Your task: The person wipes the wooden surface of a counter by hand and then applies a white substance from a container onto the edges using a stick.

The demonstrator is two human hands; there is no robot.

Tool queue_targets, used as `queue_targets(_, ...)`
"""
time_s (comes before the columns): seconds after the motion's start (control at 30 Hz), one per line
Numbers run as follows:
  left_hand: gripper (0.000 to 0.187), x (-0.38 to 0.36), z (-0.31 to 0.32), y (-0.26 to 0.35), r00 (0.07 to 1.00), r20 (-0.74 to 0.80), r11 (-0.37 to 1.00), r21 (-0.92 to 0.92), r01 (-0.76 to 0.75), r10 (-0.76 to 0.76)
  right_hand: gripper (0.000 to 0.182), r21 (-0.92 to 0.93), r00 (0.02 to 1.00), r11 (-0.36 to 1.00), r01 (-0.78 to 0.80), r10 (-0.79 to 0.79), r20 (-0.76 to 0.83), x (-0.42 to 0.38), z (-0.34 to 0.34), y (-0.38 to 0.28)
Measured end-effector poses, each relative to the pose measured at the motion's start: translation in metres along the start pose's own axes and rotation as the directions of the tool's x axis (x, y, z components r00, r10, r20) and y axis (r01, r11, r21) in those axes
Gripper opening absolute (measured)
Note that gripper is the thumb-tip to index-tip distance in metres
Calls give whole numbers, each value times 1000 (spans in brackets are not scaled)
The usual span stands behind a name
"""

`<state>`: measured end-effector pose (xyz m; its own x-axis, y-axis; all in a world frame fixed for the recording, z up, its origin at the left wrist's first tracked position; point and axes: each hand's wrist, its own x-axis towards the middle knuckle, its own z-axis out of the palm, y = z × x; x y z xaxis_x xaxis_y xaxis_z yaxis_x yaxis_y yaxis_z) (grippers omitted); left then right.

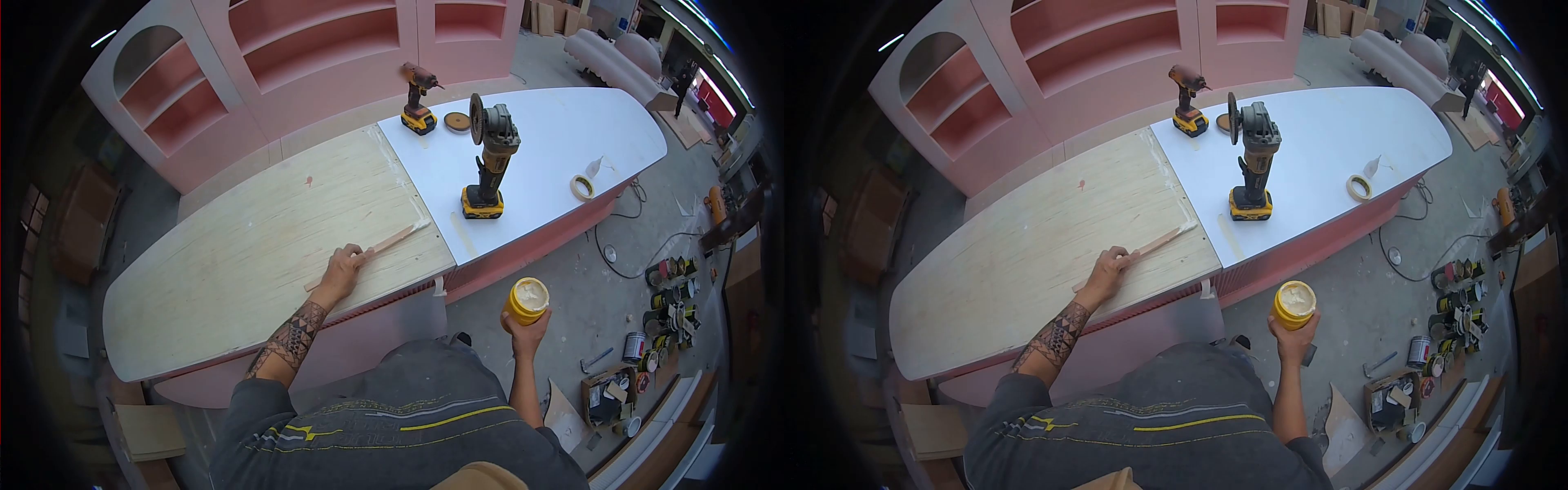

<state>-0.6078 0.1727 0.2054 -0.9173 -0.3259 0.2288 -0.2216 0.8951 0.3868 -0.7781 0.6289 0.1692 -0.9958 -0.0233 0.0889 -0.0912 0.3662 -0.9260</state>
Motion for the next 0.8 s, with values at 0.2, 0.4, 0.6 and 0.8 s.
queue_targets(0.2,41,-40,-13,18,993,104,997,-53,-57,62,96,-15,994,999,43,-41,97,-11,11,-12)
queue_targets(0.4,38,-54,-77,43,970,241,929,-350,117,-32,92,26,966,975,219,-220,135,-15,23,-32)
queue_targets(0.6,37,-34,-155,105,929,332,956,-286,-68,165,90,-5,774,812,584,-555,304,1,41,-63)
queue_targets(0.8,33,-21,-174,165,916,359,977,46,-208,178,89,21,651,698,716,-677,343,6,64,-97)
